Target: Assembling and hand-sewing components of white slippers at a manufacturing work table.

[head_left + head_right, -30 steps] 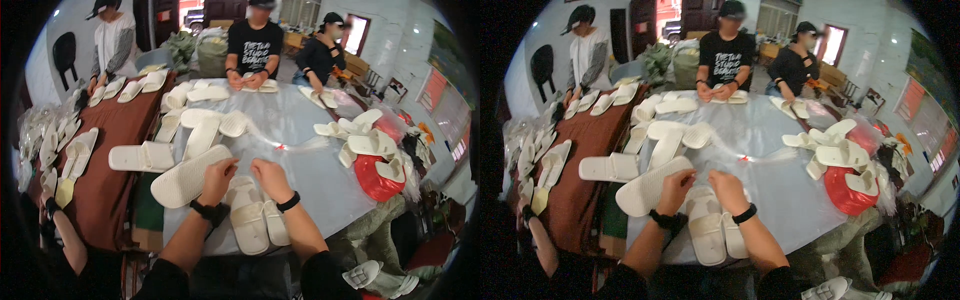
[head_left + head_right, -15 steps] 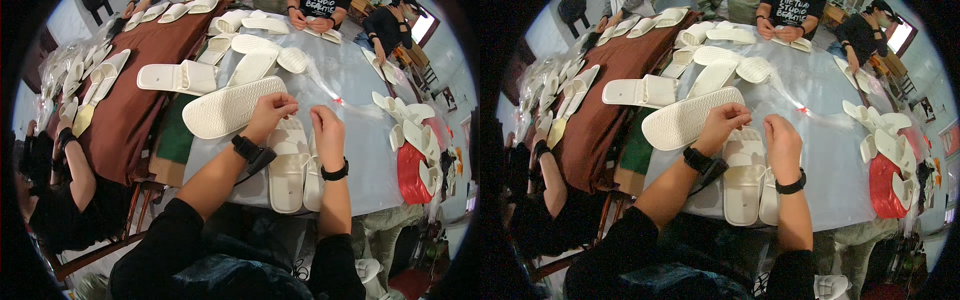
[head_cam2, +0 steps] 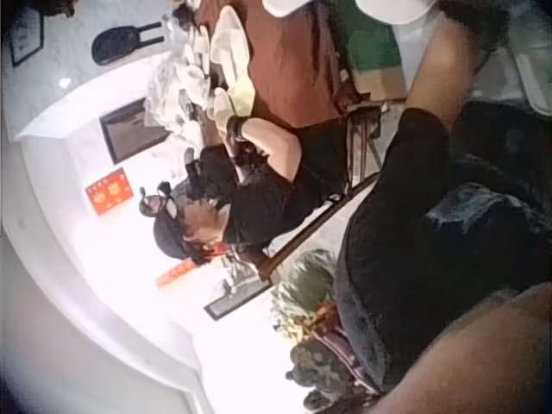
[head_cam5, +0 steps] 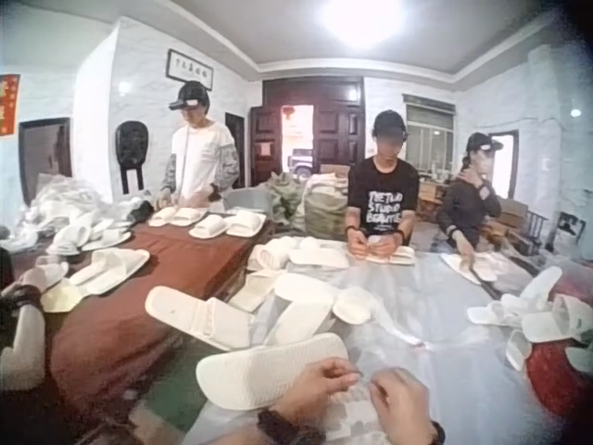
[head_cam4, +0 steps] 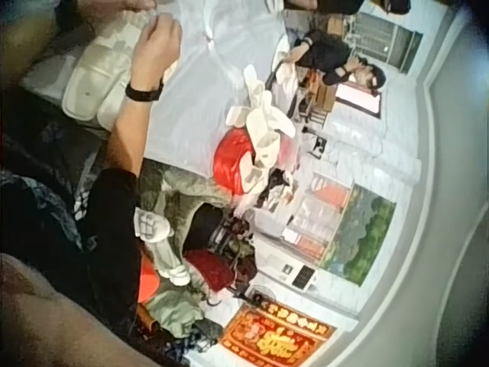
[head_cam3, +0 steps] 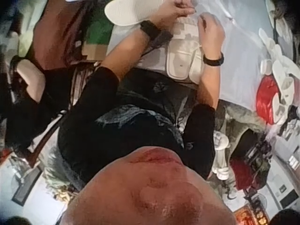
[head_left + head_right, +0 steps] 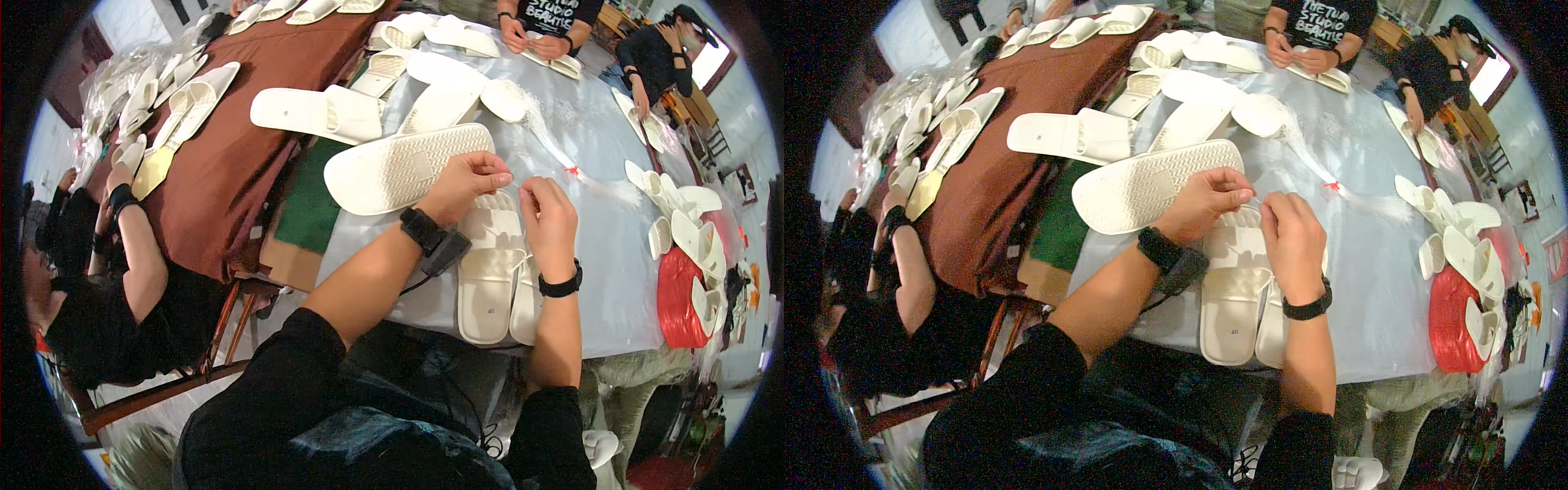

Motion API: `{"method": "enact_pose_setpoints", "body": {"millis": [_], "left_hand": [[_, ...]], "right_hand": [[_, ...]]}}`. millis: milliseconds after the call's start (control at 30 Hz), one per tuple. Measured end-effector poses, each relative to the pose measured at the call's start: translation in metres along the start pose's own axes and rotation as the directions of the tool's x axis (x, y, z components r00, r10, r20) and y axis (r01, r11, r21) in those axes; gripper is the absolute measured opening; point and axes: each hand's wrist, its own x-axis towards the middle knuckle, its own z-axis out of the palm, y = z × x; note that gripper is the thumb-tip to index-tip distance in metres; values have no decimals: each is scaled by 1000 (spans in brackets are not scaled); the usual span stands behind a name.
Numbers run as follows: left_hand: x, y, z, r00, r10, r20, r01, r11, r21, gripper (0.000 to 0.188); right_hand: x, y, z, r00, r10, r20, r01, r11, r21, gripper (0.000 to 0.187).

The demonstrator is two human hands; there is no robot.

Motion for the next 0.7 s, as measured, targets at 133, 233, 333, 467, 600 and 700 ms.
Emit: {"method": "enact_pose_setpoints", "body": {"millis": [133, 233, 333, 467, 600, 700], "left_hand": [[2, -2, 1, 1000, -13, -5, 13, 1000, -28, 15], [1, -2, 1, 1000, -21, -17, 20, 999, -37, 13], [1, -3, 0, 1000, -25, -3, 25, 998, -62, 12], [1, -3, -1, 999, -24, 23, 26, 997, -79, 12], [1, -5, 1, 997, -17, 71, 20, 999, -45, 13], [0, -3, 4, 997, -38, 71, 38, 999, 0, 16]], "right_hand": [[-1, 0, 1, 1000, -12, -23, 12, 1000, -5, 6], [-2, 4, 6, 997, -35, -67, 37, 999, 25, 7], [-2, 0, 4, 997, -39, -68, 41, 999, 25, 6], [-3, -2, 1, 1000, -17, -21, 16, 1000, -14, 6], [-3, -5, 0, 999, 21, 50, -17, 998, -65, 6], [-4, -4, 0, 999, 26, 37, -24, 999, -48, 6]]}}
